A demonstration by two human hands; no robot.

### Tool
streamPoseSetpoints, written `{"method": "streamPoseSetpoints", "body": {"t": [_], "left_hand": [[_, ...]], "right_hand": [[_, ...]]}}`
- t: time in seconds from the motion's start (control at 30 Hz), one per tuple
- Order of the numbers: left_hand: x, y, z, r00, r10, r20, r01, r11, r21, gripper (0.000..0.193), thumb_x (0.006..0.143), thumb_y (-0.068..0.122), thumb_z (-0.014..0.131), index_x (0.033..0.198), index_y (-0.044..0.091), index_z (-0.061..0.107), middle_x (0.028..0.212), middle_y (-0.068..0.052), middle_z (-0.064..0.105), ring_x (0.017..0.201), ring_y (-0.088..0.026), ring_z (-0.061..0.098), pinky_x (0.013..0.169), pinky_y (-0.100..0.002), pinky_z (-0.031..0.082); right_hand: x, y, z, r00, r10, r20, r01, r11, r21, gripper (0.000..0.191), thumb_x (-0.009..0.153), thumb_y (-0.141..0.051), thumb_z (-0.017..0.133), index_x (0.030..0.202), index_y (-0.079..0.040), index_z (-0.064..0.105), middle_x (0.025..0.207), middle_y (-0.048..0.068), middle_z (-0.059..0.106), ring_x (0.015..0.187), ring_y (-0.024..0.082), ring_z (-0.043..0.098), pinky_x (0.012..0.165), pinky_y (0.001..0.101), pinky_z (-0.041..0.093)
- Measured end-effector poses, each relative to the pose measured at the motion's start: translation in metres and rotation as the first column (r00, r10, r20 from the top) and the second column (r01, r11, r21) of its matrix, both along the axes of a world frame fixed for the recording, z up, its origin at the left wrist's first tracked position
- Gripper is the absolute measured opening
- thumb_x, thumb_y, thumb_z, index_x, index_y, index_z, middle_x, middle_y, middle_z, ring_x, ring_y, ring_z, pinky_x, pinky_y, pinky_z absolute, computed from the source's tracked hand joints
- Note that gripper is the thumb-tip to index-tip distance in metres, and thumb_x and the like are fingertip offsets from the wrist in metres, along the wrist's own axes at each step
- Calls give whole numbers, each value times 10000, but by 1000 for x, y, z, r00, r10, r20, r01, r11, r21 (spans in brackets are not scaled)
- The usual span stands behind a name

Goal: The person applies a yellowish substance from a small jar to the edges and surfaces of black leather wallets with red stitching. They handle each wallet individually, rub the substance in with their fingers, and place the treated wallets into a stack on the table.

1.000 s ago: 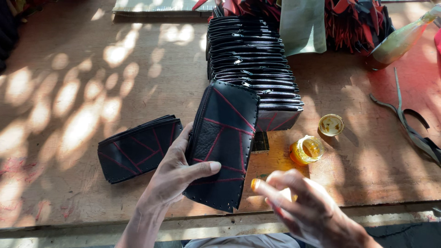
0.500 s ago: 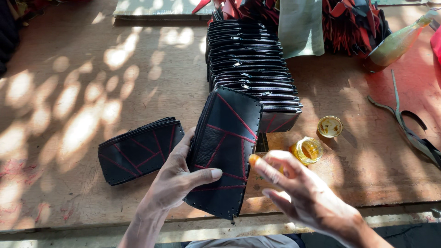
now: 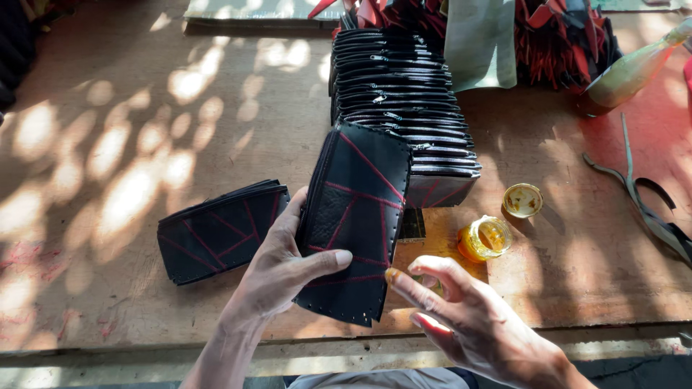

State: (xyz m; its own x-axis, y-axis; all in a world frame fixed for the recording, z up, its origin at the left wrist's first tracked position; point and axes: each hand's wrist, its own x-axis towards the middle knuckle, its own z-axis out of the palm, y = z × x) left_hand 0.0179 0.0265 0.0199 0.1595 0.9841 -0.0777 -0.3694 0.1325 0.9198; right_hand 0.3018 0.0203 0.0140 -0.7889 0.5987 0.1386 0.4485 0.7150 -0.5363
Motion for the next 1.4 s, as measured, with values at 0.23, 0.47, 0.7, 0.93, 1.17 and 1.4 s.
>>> {"method": "streamPoseSetpoints", "body": {"t": [0.23,0.47,0.7,0.93,1.17,1.4], "left_hand": [[-5,0,-3,996,76,-49,-75,997,29,704,804,20,754,1446,11,467,1164,-125,679,1028,-149,694,908,-338,631],[-29,-7,-19,966,24,257,-86,969,232,418,925,41,757,1296,33,567,1267,-190,679,1262,-296,607,1111,-463,515],[-17,-21,-29,994,-66,86,28,923,383,276,881,138,842,1012,77,607,1211,-212,741,1422,-366,545,1167,-508,472],[1,-25,-30,928,28,-372,181,839,513,208,660,174,882,814,94,765,969,-62,755,1209,-286,669,1041,-407,538],[4,-24,-25,927,-21,-375,233,814,532,260,576,182,889,801,111,777,930,-44,734,1182,-277,653,998,-409,530],[4,-26,-19,906,2,-422,240,819,521,215,585,171,887,766,127,781,884,-25,749,1135,-258,687,942,-398,562]], "right_hand": [[9,-21,-9,994,103,-23,-92,952,293,721,670,-100,760,1377,-199,655,1272,91,568,1029,213,614,824,311,551],[69,19,28,923,-361,135,283,872,401,616,717,-363,807,1278,-153,668,1392,151,547,1225,358,488,996,419,452],[90,55,3,896,-348,277,267,918,291,559,691,-338,788,1212,-161,695,1385,169,490,1233,398,411,1016,478,412],[86,63,-2,938,-291,188,238,935,262,523,703,-337,758,1192,-169,682,1386,124,509,1243,368,438,1023,467,434],[106,17,4,910,-388,146,299,859,415,534,788,-422,731,1256,-171,673,1430,119,503,1283,359,487,1021,401,470],[98,-21,49,720,-668,-187,677,617,402,578,817,-316,794,1321,-116,593,1187,99,567,1099,190,541,929,346,494]]}}
